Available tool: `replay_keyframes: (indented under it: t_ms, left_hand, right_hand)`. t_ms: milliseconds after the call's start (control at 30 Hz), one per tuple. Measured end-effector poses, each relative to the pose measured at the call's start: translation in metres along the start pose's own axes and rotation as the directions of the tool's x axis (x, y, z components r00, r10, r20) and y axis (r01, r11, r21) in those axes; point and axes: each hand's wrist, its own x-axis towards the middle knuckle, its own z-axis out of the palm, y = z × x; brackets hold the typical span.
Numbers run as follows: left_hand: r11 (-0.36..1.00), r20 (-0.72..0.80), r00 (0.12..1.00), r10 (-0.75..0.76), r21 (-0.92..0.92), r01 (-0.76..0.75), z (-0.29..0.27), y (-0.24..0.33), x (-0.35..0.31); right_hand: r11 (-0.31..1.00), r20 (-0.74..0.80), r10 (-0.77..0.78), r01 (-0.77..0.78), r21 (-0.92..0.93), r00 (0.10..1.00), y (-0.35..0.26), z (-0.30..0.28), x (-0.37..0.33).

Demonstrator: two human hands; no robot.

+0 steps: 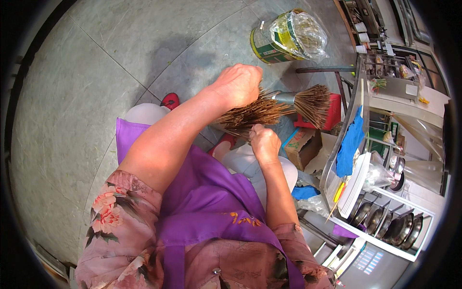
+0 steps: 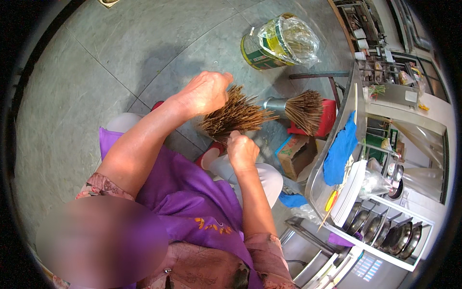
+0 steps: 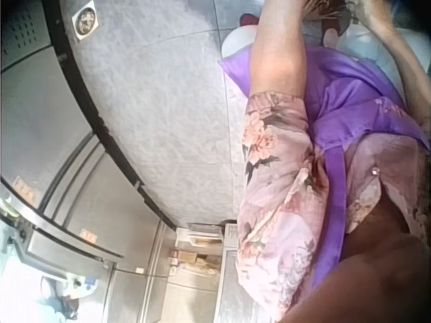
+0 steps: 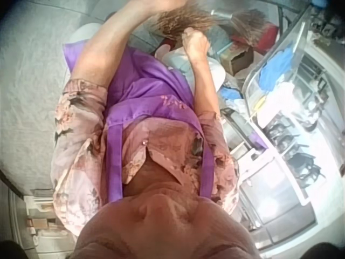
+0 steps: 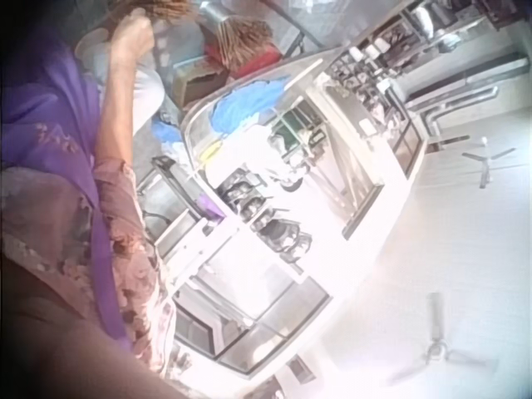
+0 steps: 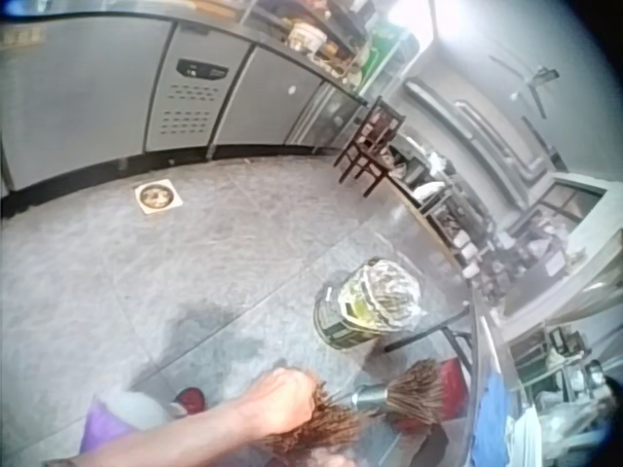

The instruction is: The person gathers thin wooden sticks into a bundle, arranges them into a circular head, and wraps a thin wire around the base of the bundle to secure it.

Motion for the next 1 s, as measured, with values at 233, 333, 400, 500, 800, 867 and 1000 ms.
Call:
replay_keyframes:
  t_ms: [233,333,400,500,800,867,1000]
  left_hand:
    - [0.998,0.098,0.995,-0.024,-0.048,0.029,0.005,0.004,-0.001]
    - [0.988,0.186,0.982,0.035,-0.156,-0.005,0.011,0.005,-0.004]
    - [0.957,0.243,0.963,0.114,-0.286,-0.041,0.016,0.01,-0.005]
    - [0.927,0.381,0.909,0.167,-0.374,-0.014,0.016,0.022,-0.008]
    - [0.838,0.278,0.933,0.226,-0.544,-0.041,0.009,0.024,-0.005]
    - [0.662,0.254,0.952,0.17,-0.745,0.081,0.002,0.015,-0.002]
    - [0.42,0.035,0.979,-0.203,-0.9,0.119,-0.035,0.01,-0.001]
  right_hand:
    - [0.977,-0.276,0.057,0.004,0.213,0.959,0.012,-0.004,-0.016]
    - [0.844,-0.469,0.132,0.149,0.515,0.873,0.011,-0.027,-0.028]
    - [0.831,-0.599,0.059,0.294,0.473,0.798,0.013,-0.051,-0.033]
    - [0.569,-0.585,0.187,0.399,0.719,0.789,-0.002,-0.092,-0.036]
    - [0.099,-0.732,0.154,0.727,0.68,0.664,-0.05,-0.174,-0.011]
    - [0.037,-0.692,0.184,0.698,0.715,0.698,-0.051,-0.172,0.002]
    - [0.278,-0.384,0.172,0.329,0.902,0.907,-0.014,-0.105,0.033]
